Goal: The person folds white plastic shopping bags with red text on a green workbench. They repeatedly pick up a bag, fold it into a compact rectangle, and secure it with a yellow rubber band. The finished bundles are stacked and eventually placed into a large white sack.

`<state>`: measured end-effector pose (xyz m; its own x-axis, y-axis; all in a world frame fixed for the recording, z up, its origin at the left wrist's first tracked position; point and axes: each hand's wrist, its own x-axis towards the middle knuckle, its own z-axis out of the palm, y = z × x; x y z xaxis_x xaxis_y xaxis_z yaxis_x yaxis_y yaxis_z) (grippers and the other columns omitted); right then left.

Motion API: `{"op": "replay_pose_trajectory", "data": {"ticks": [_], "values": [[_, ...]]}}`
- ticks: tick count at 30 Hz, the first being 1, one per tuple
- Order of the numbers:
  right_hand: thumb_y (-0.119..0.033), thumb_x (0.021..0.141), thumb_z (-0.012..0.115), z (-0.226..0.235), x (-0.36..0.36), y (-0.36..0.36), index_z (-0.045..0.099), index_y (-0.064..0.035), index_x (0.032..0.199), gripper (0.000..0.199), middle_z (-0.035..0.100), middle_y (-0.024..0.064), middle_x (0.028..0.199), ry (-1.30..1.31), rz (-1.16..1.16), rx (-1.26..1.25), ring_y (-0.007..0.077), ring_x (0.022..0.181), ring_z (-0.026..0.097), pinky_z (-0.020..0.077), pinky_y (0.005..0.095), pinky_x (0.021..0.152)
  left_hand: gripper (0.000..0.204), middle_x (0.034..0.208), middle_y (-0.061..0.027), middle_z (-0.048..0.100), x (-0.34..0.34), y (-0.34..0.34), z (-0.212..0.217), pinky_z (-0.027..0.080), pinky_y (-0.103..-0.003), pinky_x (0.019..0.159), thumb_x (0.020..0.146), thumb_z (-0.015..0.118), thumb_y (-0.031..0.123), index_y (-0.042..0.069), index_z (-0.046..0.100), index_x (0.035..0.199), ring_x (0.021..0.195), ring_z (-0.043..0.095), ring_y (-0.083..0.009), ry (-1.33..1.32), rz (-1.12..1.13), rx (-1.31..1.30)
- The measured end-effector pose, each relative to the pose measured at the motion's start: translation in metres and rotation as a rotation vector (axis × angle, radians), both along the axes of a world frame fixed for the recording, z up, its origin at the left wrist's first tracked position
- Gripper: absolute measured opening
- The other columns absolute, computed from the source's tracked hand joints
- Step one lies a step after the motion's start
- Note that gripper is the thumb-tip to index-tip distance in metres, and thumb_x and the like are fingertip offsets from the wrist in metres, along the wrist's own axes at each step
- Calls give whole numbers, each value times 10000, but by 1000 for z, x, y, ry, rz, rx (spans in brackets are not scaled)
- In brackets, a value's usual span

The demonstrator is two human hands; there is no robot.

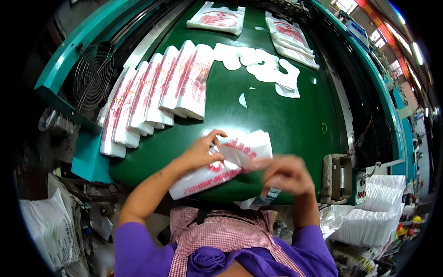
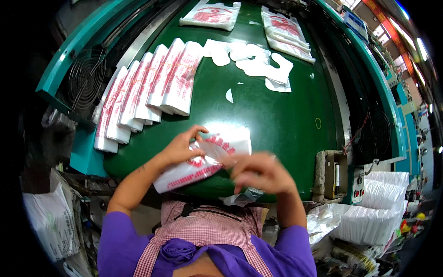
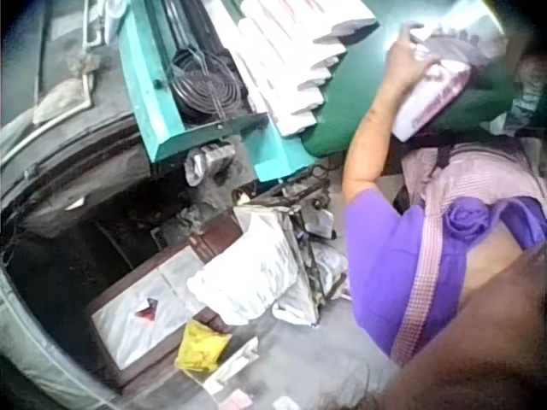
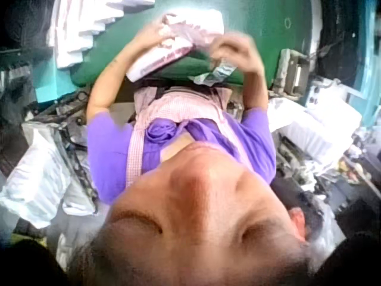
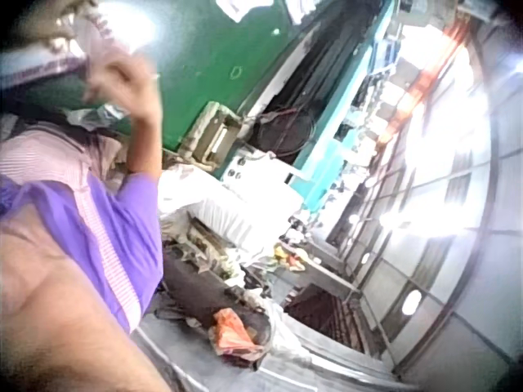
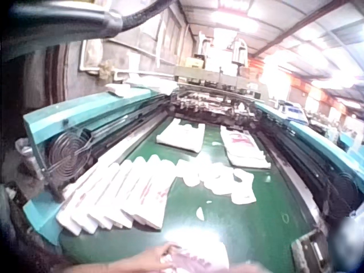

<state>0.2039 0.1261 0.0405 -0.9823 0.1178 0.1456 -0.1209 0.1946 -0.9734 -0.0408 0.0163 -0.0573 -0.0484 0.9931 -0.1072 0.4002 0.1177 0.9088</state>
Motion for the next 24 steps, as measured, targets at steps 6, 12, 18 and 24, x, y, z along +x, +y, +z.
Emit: {"op": "replay_pose_trajectory", "data": {"ticks": [6,12,18,24], "values": [[-122,896,569,-45,0,23,641,18,973,175,665,123,960,-255,-377,-171,148,751,652,495,239,598,288,928,-23,534,-27,24,-12,464,-229,744,831,633,21,72,473,1066,851,534,-89,-985,302,217],[-476,759,699,-102,-52,190,194,52,1404,975,358,235,1383,-145,-1261,60,305,1265,383,324,398,1023,204,905,1,511,-24,56,-67,440,-229,689,828,644,74,71,497,970,772,499,-72,-607,249,409],[-638,538,768,-123,-101,355,16,38,1435,1352,178,263,1471,-772,-1535,327,378,1361,210,228,479,1086,188,807,-71,522,-15,56,-61,429,-280,630,814,653,126,38,535,931,685,507,-157,-258,72,362],[-269,653,746,-140,-161,379,593,56,1075,554,624,252,1005,-893,-1425,740,331,930,630,496,386,793,185,846,-113,540,-20,58,-63,456,-315,645,808,639,89,37,536,952,711,562,-238,-267,57,397]]}}
